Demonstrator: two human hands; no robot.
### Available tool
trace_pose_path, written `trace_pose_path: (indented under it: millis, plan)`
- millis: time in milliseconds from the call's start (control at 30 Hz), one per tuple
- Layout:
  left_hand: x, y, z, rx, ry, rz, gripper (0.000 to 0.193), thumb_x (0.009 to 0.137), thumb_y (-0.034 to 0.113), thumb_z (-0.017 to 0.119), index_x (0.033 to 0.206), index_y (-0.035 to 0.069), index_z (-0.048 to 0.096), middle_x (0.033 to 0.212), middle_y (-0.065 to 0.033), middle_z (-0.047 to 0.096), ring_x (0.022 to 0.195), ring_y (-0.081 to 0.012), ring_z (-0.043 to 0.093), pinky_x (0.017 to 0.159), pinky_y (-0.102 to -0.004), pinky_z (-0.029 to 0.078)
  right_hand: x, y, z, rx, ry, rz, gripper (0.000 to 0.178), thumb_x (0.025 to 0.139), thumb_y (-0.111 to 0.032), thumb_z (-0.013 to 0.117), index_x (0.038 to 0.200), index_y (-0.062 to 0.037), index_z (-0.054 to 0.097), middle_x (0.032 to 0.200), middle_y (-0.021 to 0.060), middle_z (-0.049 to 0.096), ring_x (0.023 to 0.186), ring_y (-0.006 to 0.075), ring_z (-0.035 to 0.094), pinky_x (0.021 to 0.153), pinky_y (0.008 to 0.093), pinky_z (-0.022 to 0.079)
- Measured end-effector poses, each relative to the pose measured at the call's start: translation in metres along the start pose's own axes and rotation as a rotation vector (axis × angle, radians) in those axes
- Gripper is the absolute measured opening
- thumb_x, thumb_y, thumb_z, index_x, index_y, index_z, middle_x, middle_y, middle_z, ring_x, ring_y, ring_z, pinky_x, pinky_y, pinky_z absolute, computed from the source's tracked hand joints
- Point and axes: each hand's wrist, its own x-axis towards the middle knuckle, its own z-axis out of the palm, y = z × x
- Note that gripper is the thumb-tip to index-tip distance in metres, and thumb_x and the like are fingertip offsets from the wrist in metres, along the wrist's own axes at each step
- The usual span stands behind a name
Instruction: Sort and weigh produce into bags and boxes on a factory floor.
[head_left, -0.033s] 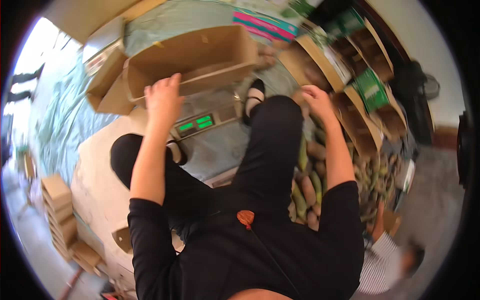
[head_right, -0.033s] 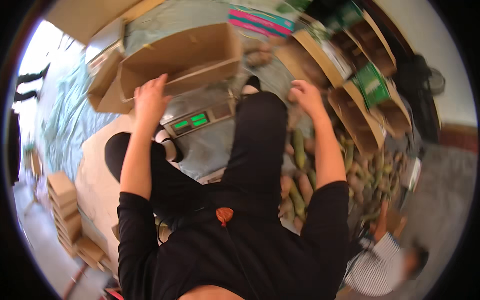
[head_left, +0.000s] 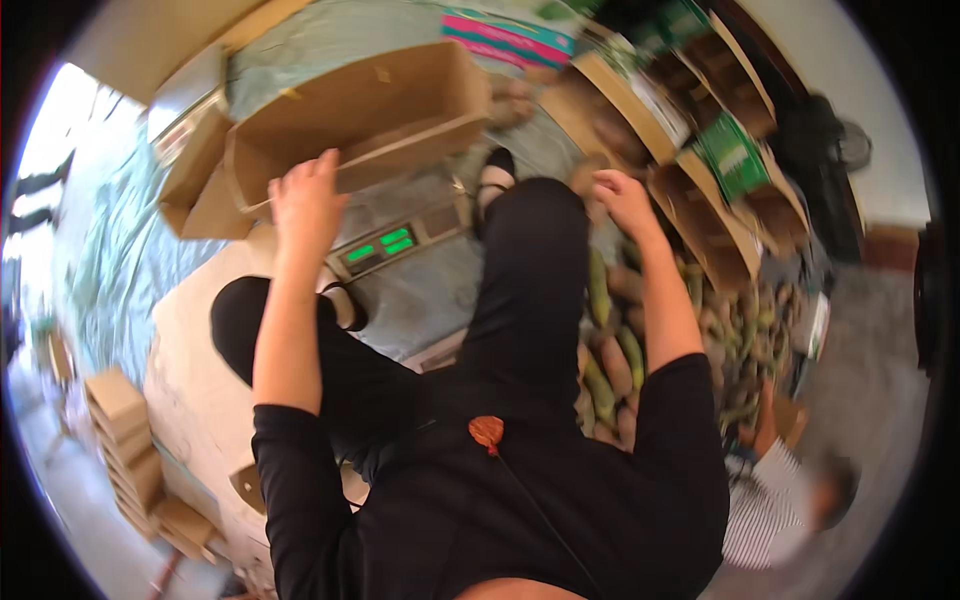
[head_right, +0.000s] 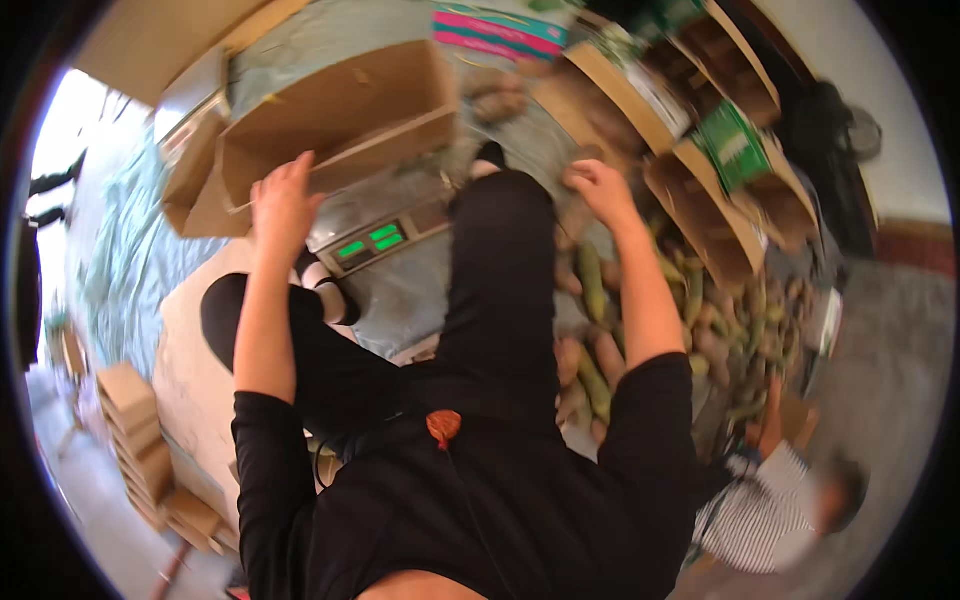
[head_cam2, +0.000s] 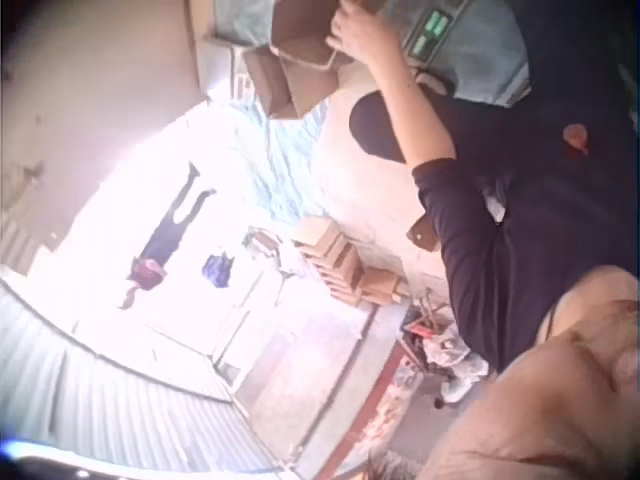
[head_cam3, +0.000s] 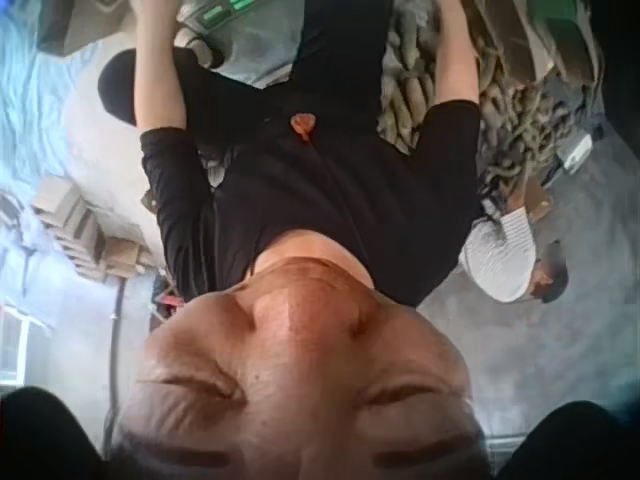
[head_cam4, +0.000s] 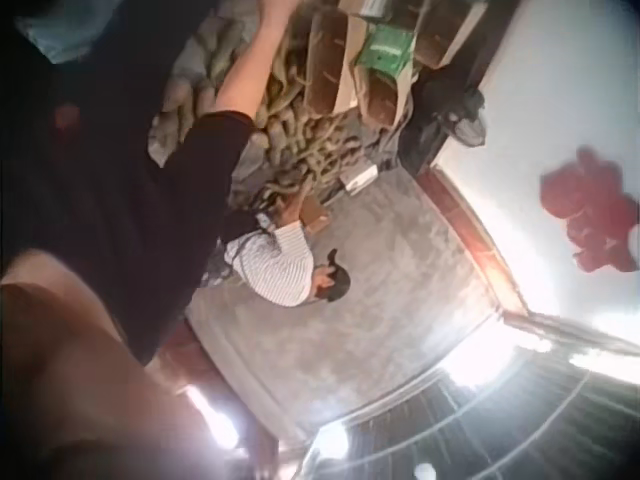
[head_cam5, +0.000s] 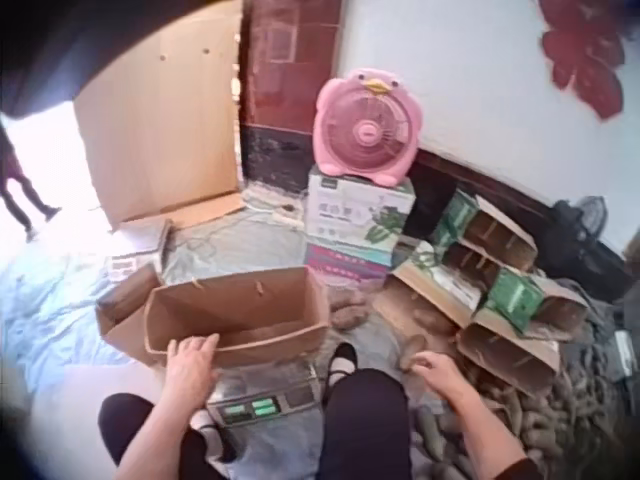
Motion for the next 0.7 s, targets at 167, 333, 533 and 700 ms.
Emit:
trace_pose_path:
  millis: [167,333,533,700]
  plan:
    - [0.003,0.008,-0.002,0.040,-0.070,-0.028,0.064,0.077,0.020,0.070,0.134,0.016,0.043,0.125,-0.0081,0.054,0.118,-0.0271,0.049,0.101,-0.0493,0.033,-0.104,0.070,0.057,-0.043,-0.052,0.197,0.020,0.077,-0.017,0.062,0.093,-0.0064,0.067,0.090,0.0164,0.066,0.084,0.0308,0.064,0.075,0.0367,0.050]
    - [0.008,0.009,0.006,0.040,-0.064,-0.016,0.060,0.077,0.016,0.069,0.132,0.015,0.045,0.120,-0.0095,0.058,0.112,-0.0284,0.053,0.098,-0.0462,0.037,-0.187,0.093,0.125,-0.101,-0.229,0.375,0.025,0.078,-0.021,0.062,0.098,-0.0062,0.066,0.089,0.0184,0.065,0.086,0.0328,0.062,0.076,0.0364,0.049]
    - [0.007,0.004,0.002,-0.025,-0.104,-0.003,0.030,0.078,0.011,0.064,0.108,0.007,0.061,0.101,-0.0145,0.062,0.094,-0.0334,0.060,0.080,-0.0404,0.047,-0.212,0.138,0.149,-0.061,-0.199,0.517,0.023,0.077,-0.022,0.061,0.095,-0.0077,0.067,0.091,0.0166,0.066,0.088,0.0325,0.063,0.079,0.0372,0.050]
    - [-0.006,-0.003,-0.004,-0.074,-0.065,0.068,0.021,0.077,0.009,0.063,0.098,0.004,0.062,0.094,-0.0159,0.061,0.089,-0.0347,0.060,0.074,-0.0417,0.047,-0.211,0.184,0.109,-0.161,-0.046,0.714,0.023,0.075,-0.020,0.065,0.096,-0.0106,0.068,0.094,0.0150,0.067,0.092,0.0313,0.063,0.083,0.0383,0.049]
